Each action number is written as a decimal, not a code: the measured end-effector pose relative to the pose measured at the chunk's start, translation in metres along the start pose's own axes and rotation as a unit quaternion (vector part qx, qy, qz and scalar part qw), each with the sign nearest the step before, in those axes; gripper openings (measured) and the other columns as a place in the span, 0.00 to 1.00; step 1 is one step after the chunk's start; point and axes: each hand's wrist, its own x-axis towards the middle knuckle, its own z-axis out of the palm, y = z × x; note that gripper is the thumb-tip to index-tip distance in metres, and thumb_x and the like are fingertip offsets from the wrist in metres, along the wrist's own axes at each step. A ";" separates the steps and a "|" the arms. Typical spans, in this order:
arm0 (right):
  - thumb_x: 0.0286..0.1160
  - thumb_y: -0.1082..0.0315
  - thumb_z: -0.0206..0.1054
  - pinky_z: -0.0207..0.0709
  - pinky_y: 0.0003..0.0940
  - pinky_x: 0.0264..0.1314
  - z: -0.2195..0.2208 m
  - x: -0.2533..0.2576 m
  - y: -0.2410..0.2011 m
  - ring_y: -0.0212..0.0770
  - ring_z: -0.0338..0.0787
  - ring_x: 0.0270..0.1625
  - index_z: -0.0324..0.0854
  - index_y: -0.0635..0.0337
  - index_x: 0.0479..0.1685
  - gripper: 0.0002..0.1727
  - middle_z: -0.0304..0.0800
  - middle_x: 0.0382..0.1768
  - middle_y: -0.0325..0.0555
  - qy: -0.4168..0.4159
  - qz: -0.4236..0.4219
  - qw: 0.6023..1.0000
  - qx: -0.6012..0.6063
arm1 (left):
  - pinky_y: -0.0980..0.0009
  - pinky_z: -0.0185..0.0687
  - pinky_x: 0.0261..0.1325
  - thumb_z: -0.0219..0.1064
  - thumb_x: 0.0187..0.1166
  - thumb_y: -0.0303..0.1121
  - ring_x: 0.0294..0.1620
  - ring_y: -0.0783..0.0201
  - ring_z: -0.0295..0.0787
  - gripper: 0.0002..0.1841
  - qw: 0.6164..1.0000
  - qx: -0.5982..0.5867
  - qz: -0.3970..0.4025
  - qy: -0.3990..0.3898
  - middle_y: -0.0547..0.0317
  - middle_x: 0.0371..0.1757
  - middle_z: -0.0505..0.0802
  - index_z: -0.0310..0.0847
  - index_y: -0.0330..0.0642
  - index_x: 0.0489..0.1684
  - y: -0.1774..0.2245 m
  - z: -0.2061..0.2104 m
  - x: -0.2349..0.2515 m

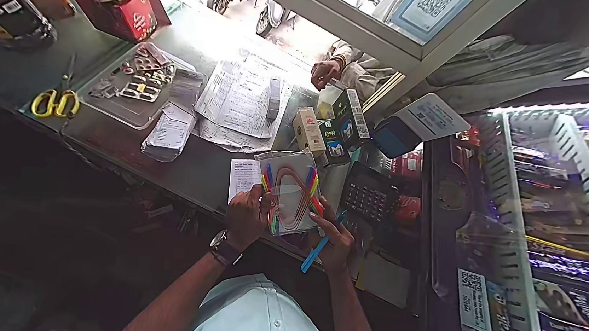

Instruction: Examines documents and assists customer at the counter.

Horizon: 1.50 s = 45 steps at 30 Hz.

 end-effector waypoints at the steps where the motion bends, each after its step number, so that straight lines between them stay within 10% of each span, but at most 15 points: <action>1: 0.77 0.71 0.70 0.82 0.30 0.74 0.000 0.000 0.000 0.40 0.86 0.75 0.90 0.53 0.54 0.11 0.87 0.72 0.51 -0.001 0.001 1.000 0.000 | 0.59 0.80 0.31 0.41 0.93 0.48 0.24 0.54 0.88 0.29 1.000 0.001 0.001 0.002 0.52 0.23 0.88 0.86 0.34 0.41 0.000 0.001 0.000; 22: 0.78 0.74 0.69 0.82 0.28 0.73 -0.001 0.001 0.001 0.39 0.87 0.74 0.93 0.56 0.52 0.10 0.87 0.72 0.52 0.013 0.007 1.000 0.007 | 0.59 0.79 0.29 0.40 0.92 0.52 0.22 0.56 0.86 0.32 1.000 -0.004 0.007 0.008 0.53 0.21 0.87 0.87 0.35 0.40 -0.001 0.002 0.000; 28: 0.81 0.75 0.65 0.87 0.36 0.69 -0.006 0.006 -0.010 0.44 0.92 0.67 0.94 0.55 0.45 0.11 0.95 0.61 0.48 0.134 0.059 0.988 0.043 | 0.59 0.81 0.33 0.32 0.90 0.57 0.30 0.60 0.90 0.37 0.996 -0.072 0.060 -0.008 0.58 0.36 0.95 0.86 0.39 0.58 -0.010 0.003 -0.002; 34: 0.75 0.78 0.67 0.89 0.40 0.65 -0.013 0.071 0.023 0.47 0.94 0.63 0.90 0.71 0.49 0.10 0.93 0.58 0.59 0.196 0.088 0.976 -0.045 | 0.54 0.83 0.40 0.29 0.91 0.54 0.39 0.55 0.93 0.38 0.991 -0.107 0.075 -0.035 0.53 0.40 0.96 0.89 0.39 0.51 -0.013 0.000 -0.005; 40: 0.73 0.78 0.68 0.85 0.45 0.67 -0.002 0.103 0.061 0.47 0.91 0.67 0.92 0.61 0.55 0.14 0.89 0.69 0.53 0.120 0.151 0.972 -0.131 | 0.53 0.89 0.41 0.59 0.76 0.31 0.38 0.51 0.94 0.14 0.997 -0.045 0.026 -0.049 0.49 0.44 0.96 0.90 0.36 0.48 -0.005 -0.002 -0.001; 45: 0.69 0.82 0.61 0.77 0.54 0.74 -0.001 0.096 0.056 0.59 0.83 0.76 0.92 0.62 0.54 0.18 0.86 0.71 0.60 0.060 0.147 0.966 -0.202 | 0.55 0.82 0.36 0.65 0.69 0.34 0.33 0.52 0.91 0.13 0.993 0.036 0.093 -0.057 0.52 0.37 0.94 0.98 0.50 0.41 -0.006 0.004 -0.005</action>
